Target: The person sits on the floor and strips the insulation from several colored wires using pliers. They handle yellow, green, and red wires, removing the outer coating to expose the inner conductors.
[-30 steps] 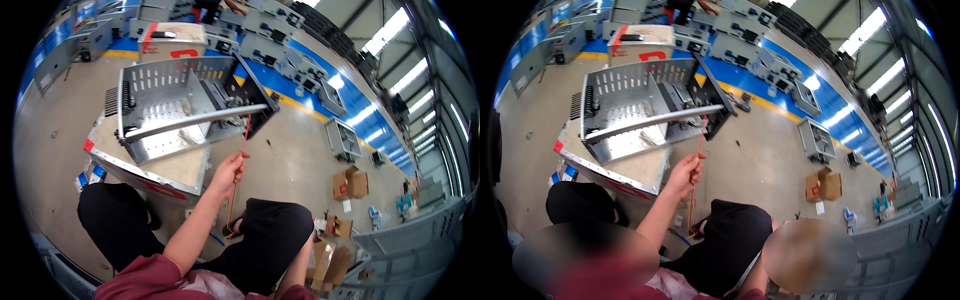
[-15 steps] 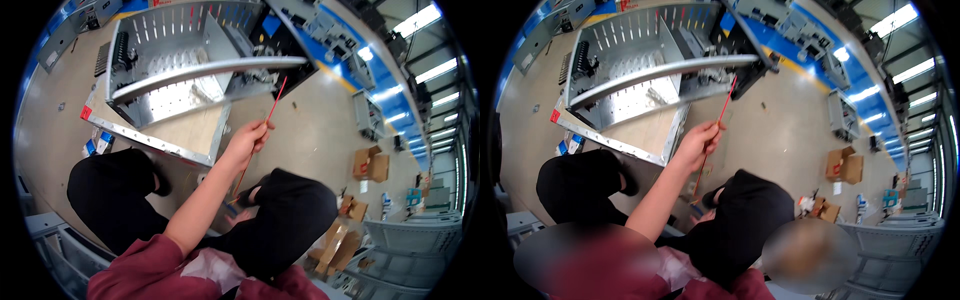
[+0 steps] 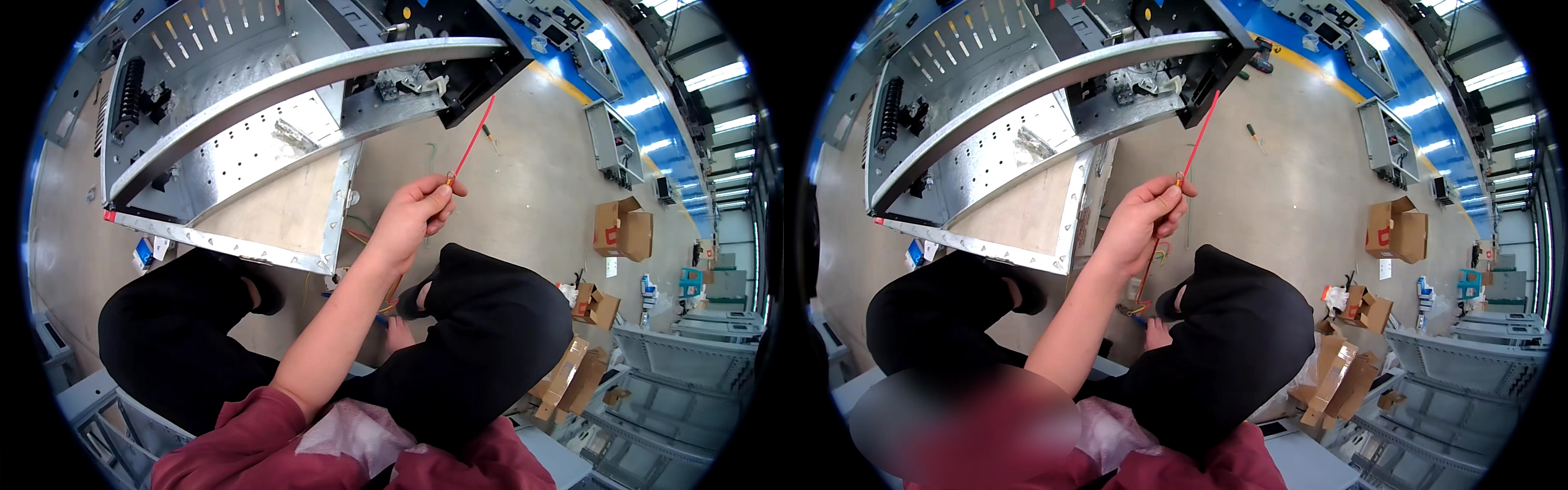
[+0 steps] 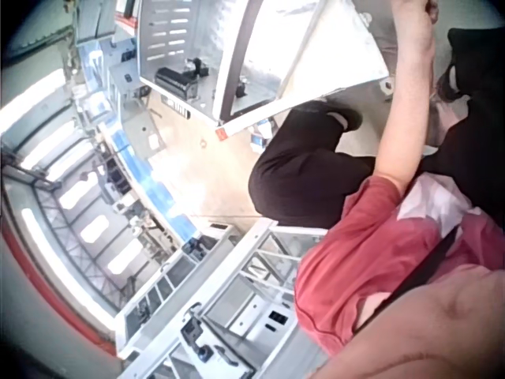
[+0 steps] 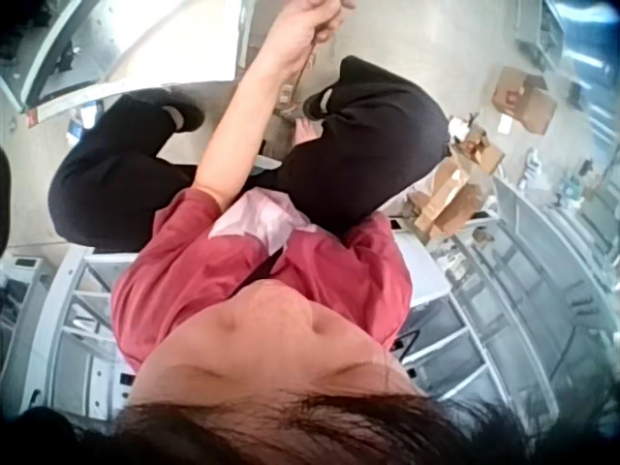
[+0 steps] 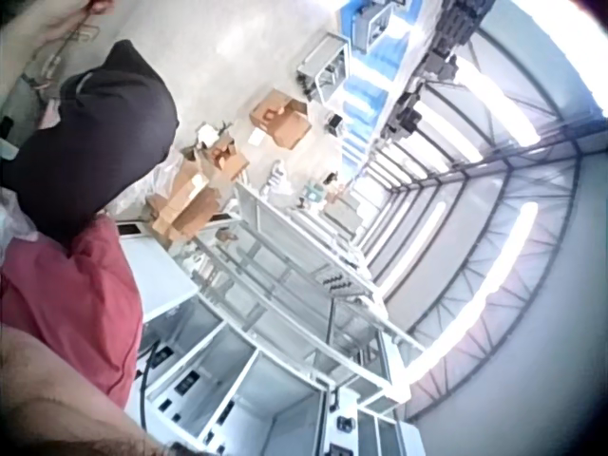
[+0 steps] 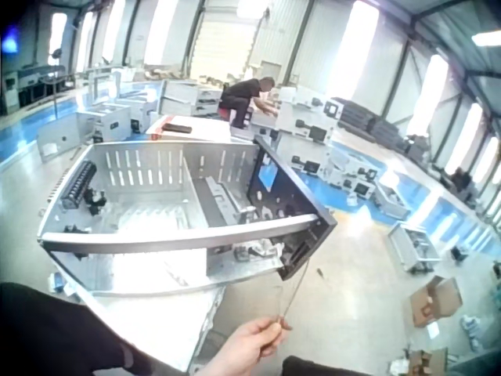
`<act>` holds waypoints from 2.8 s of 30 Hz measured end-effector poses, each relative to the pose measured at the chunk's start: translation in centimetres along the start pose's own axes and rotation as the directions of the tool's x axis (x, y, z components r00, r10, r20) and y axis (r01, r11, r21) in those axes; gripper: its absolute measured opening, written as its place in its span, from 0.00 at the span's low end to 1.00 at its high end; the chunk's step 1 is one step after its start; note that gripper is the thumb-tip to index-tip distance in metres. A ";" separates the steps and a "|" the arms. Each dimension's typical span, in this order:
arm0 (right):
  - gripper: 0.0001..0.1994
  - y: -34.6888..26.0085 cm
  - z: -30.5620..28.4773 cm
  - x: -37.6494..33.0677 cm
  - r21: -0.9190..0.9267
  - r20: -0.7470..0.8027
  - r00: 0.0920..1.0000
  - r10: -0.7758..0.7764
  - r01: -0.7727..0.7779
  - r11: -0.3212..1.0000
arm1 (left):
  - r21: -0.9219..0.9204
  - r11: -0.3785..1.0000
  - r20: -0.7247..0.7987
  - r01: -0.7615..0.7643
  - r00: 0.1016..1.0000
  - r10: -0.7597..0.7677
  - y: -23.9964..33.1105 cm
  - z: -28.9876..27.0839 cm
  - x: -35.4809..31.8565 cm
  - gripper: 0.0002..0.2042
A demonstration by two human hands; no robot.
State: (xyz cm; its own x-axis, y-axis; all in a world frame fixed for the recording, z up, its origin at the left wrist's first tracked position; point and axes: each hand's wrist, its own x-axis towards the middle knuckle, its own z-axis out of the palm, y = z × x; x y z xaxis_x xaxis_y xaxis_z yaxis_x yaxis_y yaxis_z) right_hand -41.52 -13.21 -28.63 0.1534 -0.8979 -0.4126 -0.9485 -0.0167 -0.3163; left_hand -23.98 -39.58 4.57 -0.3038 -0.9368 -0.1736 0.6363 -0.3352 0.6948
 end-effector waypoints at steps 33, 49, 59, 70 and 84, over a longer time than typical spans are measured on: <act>0.29 3.0 -54.0 -13.4 0.676 -0.695 0.719 0.034 0.668 -0.309 | -0.175 0.977 0.216 -0.124 0.963 0.160 5.3 8.7 -2.8 0.08; 0.21 -12.0 -53.1 -1.5 0.002 -0.476 0.871 -0.120 0.138 0.990 | -0.203 0.963 0.102 -0.174 0.975 0.198 3.5 7.6 -3.0 0.09; 0.16 -12.7 -53.2 -1.1 0.433 -0.183 0.979 0.092 -0.004 0.901 | -0.161 0.971 0.108 -0.175 0.975 0.194 2.3 8.6 -2.7 0.10; 0.30 -11.7 -52.2 -1.4 0.151 -0.425 0.904 -0.042 0.116 0.982 | -0.097 0.976 0.031 -0.194 0.980 0.198 2.0 9.1 -3.1 0.09; 0.31 -11.8 -52.0 -1.7 0.115 -0.456 0.885 -0.096 0.166 0.979 | -0.041 0.979 0.034 -0.202 0.979 0.203 2.3 9.1 -3.4 0.06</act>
State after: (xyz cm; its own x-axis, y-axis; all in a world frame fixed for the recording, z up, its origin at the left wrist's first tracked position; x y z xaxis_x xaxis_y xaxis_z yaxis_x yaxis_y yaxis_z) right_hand -45.04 -34.31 20.23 0.1008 -0.9934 0.0546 -0.8719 -0.1146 -0.4761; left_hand -27.96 -36.20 13.09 -0.1924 -0.9813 -0.0046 0.7127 -0.1430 0.6867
